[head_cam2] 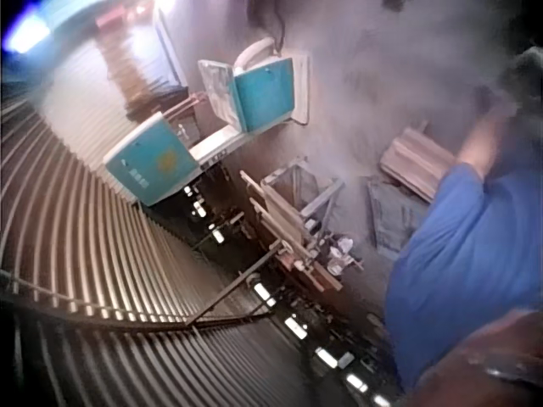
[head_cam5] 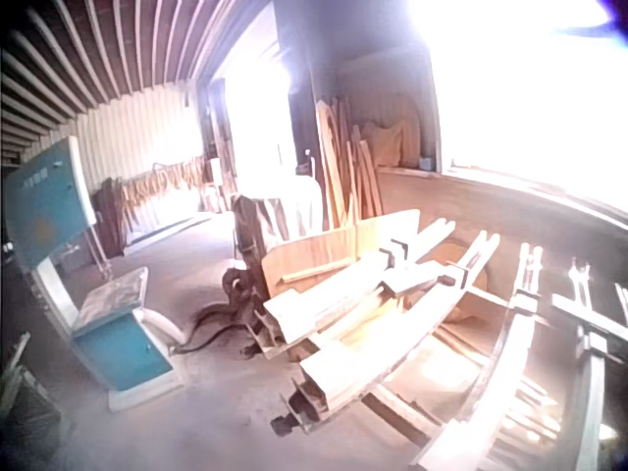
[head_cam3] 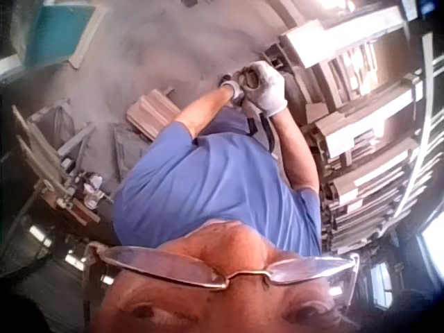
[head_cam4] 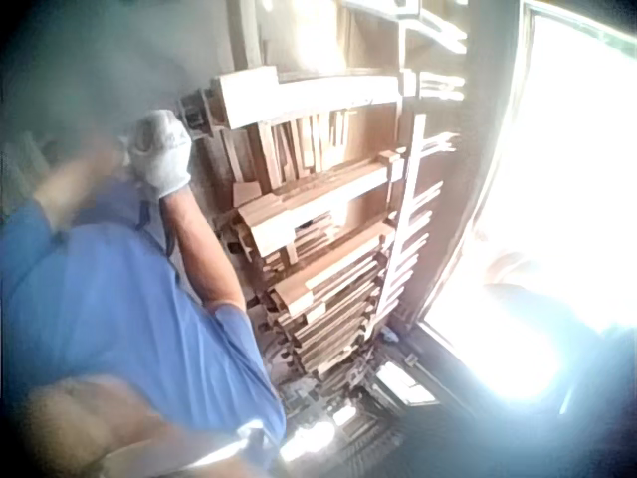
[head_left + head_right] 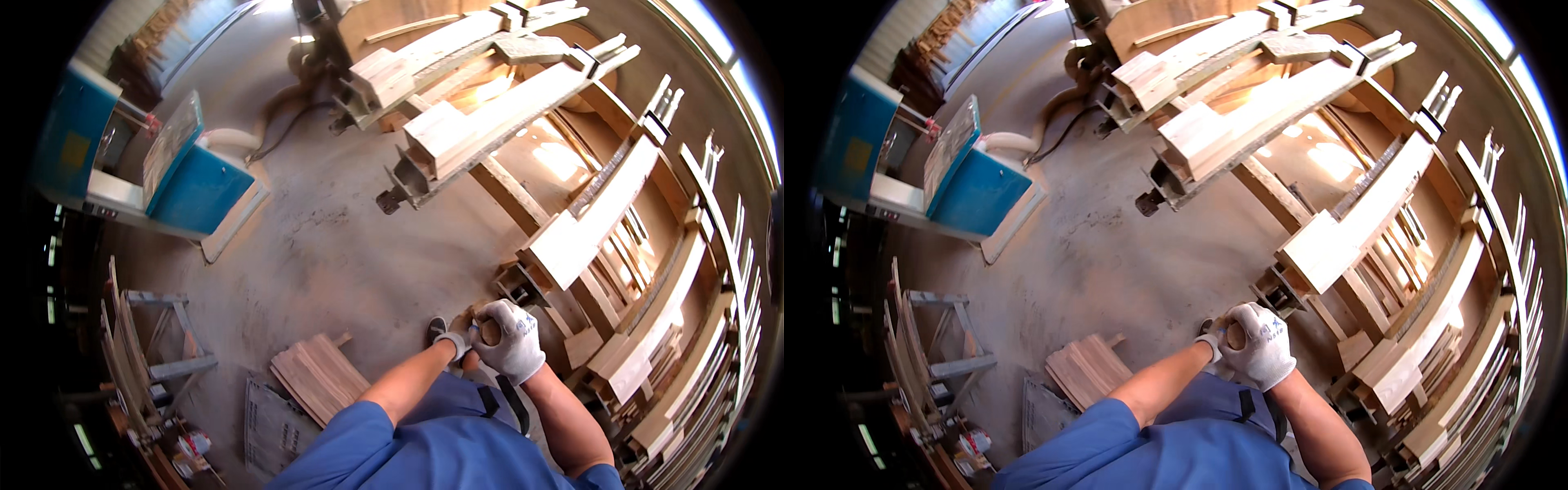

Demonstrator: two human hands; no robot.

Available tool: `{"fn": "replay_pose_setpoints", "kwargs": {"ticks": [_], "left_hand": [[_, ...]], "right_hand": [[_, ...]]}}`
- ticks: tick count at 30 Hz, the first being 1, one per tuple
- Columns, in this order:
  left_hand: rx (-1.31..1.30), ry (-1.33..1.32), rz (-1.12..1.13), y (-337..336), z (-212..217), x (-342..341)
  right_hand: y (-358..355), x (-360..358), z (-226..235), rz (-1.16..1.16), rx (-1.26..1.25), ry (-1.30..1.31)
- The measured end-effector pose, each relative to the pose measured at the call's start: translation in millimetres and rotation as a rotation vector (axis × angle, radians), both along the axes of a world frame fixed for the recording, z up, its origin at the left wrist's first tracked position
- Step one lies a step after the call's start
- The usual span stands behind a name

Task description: The person picks up wooden pieces from a rack and places them on a workbench. They then use a nail gun to fasten the pieces together, forming a wooden frame structure.

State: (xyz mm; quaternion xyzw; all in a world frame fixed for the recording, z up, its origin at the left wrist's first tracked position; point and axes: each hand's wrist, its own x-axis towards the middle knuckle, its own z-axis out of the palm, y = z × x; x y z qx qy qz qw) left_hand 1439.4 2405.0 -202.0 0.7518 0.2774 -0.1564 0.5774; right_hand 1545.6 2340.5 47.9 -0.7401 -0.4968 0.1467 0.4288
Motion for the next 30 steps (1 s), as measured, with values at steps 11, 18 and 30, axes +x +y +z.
{"fn": "replay_pose_setpoints", "kwargs": {"ticks": [11,18,30], "left_hand": [[0.07,-0.045,-0.013,-38,-15,-4],[0.335,-0.1,-0.152,2,-26,-23],[0.487,-0.634,0.158,9,195,-4]], "right_hand": [[92,12,1,-0.005,-0.226,-0.064],[23,9,-7,0.018,-0.012,-0.084],[-21,12,23,0.051,-0.185,-0.137]]}}
